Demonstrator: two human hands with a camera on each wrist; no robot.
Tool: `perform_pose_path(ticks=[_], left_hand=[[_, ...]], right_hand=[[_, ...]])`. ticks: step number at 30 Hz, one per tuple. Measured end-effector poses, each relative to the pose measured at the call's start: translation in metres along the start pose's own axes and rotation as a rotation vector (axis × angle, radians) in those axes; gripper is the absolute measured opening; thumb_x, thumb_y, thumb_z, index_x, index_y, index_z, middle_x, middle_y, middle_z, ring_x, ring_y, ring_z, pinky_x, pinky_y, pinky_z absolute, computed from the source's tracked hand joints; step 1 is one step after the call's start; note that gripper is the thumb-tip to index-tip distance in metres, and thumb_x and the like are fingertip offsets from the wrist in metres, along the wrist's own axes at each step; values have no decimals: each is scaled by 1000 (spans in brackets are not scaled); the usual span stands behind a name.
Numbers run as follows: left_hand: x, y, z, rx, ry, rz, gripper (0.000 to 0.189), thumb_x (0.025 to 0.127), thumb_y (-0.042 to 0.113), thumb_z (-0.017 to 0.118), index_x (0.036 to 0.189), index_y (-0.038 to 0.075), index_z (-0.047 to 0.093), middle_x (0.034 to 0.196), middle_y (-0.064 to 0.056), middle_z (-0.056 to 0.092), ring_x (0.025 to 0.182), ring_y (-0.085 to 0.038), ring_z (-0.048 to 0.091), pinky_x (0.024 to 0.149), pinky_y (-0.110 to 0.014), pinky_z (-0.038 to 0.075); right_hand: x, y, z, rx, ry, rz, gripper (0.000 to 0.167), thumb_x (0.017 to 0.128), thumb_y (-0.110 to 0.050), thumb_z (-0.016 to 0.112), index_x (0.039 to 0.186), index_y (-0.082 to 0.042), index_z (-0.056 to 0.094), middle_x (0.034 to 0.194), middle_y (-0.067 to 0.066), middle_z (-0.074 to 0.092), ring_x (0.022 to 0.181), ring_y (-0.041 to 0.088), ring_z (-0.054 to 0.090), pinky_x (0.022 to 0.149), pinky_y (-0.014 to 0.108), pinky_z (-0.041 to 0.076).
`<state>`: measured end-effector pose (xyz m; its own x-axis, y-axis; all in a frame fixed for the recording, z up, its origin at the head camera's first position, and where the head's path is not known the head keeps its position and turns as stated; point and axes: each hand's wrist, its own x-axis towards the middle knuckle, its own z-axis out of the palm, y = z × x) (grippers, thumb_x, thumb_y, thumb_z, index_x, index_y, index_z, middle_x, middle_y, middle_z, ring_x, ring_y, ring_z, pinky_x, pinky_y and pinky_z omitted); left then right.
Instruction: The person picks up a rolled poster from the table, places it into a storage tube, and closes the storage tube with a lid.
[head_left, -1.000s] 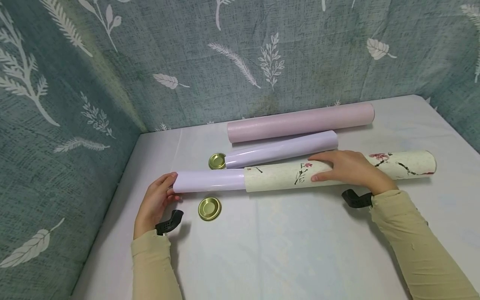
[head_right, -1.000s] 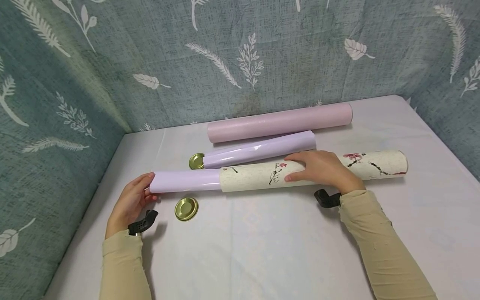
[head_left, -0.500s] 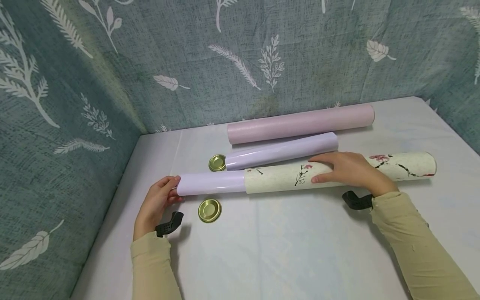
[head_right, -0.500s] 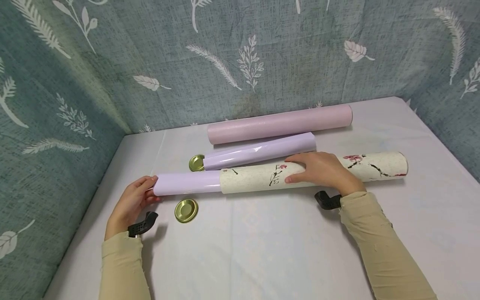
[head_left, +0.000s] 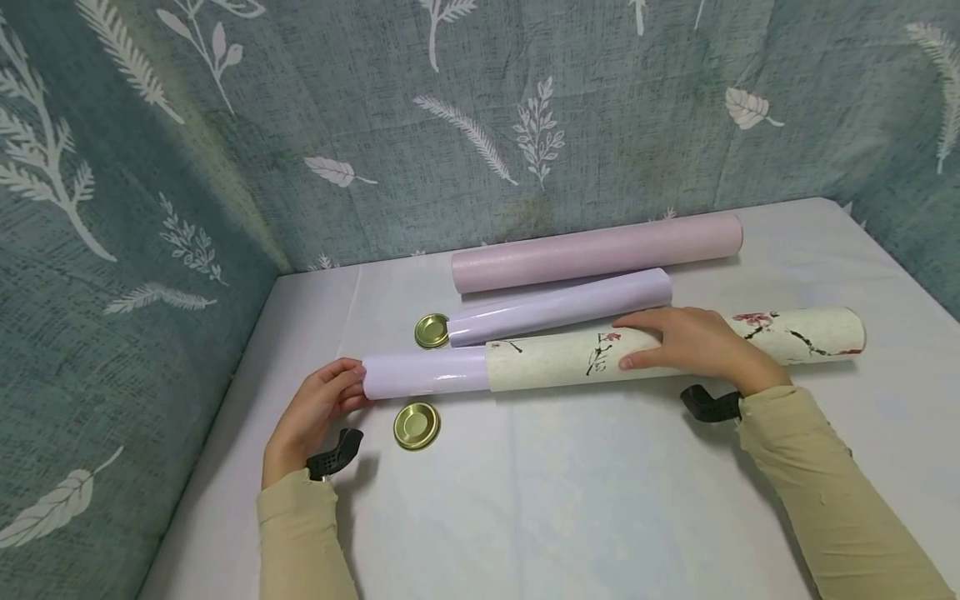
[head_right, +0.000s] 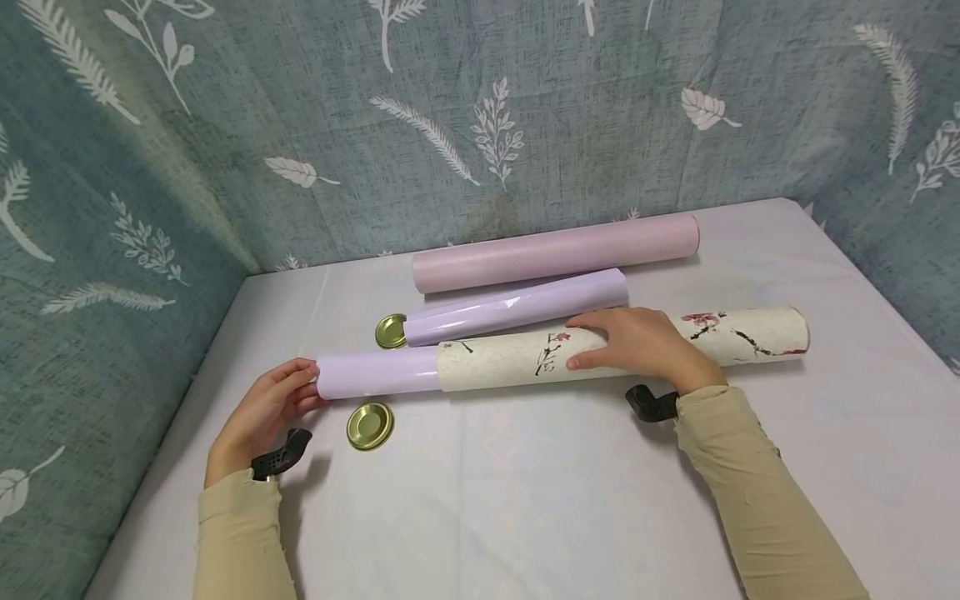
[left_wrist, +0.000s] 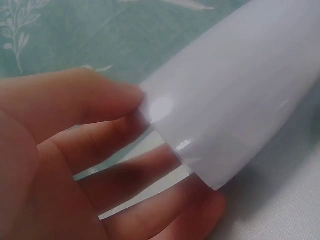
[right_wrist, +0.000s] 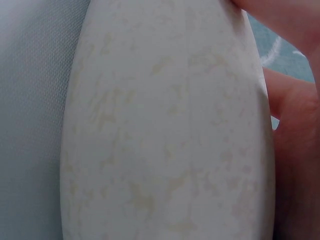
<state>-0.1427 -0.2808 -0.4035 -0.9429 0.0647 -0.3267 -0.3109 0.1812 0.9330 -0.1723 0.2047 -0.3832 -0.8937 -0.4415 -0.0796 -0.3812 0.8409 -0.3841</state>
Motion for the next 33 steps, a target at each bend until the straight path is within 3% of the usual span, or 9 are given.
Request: perform_pose_path(ticks=[16, 27, 33], left_hand=[[4, 1, 4, -2, -51, 34, 36, 85, 30, 61, 104, 1, 51, 104, -8, 58, 89, -19, 62, 80, -32, 48], [6, 8, 14, 165, 1, -19, 46, 84, 39, 59, 110, 2, 51, 107, -9, 57, 89, -16, 61, 79, -27, 48], [5, 15, 21, 298, 17, -31, 43, 87, 40, 55, 110, 4, 53, 104, -10, 59, 89, -18, 60, 85, -34, 44]], right_hand=[[1, 0, -1, 9, -23, 10, 77, 67, -73, 51, 128, -27, 48, 126, 0, 51, 113, 28, 47, 85, 49, 37], [1, 0, -1, 4, -27, 9, 77, 68, -74, 50, 128, -27, 48, 126, 0, 51, 113, 28, 47, 83, 49, 38], [1, 0, -1, 3, -24, 4, 76, 68, -73, 50, 128, -27, 49, 126, 1, 51, 112, 28, 48, 83, 49, 39]])
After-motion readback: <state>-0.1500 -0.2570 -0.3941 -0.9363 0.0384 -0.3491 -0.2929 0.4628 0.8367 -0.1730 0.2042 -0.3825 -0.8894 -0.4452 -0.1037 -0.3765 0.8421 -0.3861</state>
